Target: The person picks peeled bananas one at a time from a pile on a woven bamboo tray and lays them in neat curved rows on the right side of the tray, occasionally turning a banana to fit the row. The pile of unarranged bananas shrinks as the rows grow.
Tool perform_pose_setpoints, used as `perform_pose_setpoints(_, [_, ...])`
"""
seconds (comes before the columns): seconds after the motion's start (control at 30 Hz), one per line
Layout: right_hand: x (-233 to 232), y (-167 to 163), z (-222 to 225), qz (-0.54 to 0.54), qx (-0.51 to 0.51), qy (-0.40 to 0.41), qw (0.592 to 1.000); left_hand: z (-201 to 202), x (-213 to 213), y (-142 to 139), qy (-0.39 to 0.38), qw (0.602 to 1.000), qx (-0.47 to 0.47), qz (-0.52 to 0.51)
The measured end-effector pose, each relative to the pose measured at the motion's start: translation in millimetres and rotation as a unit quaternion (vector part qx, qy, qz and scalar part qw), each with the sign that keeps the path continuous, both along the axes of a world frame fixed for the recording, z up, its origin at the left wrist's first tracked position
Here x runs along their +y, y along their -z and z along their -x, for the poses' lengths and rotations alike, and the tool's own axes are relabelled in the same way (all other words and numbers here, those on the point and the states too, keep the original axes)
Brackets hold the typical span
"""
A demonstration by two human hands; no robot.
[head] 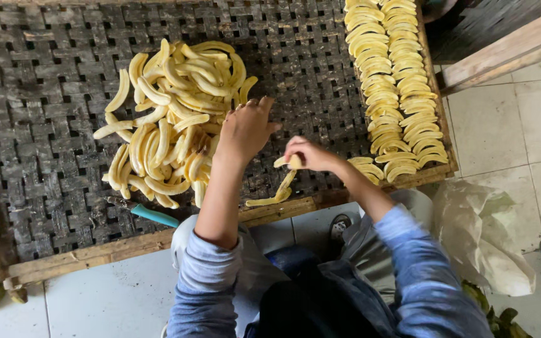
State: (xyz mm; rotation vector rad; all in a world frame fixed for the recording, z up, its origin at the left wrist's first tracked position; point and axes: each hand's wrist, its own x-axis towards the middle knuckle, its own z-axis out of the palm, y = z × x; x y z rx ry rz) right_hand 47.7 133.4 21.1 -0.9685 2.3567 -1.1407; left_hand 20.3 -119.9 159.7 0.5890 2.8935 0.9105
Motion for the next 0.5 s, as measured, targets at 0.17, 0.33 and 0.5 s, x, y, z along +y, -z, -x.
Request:
perform_pose_setpoints(0.17, [101,0,-6,-0.062,-0.267,0.13,0.953,1,6,3,0.013,1.0,-0.002,0.022])
perform_pose_setpoints(0.33, [151,-5,-3,-0.019,-0.261,0.206,0.943,3,13,8,0.024,0.999,-0.015,0.033])
perform_pose_setpoints(0.5, [164,-16,8,-0.118,-0.181,0.193,0.957,2,18,8,0.029,0.997,-0.037,0.058])
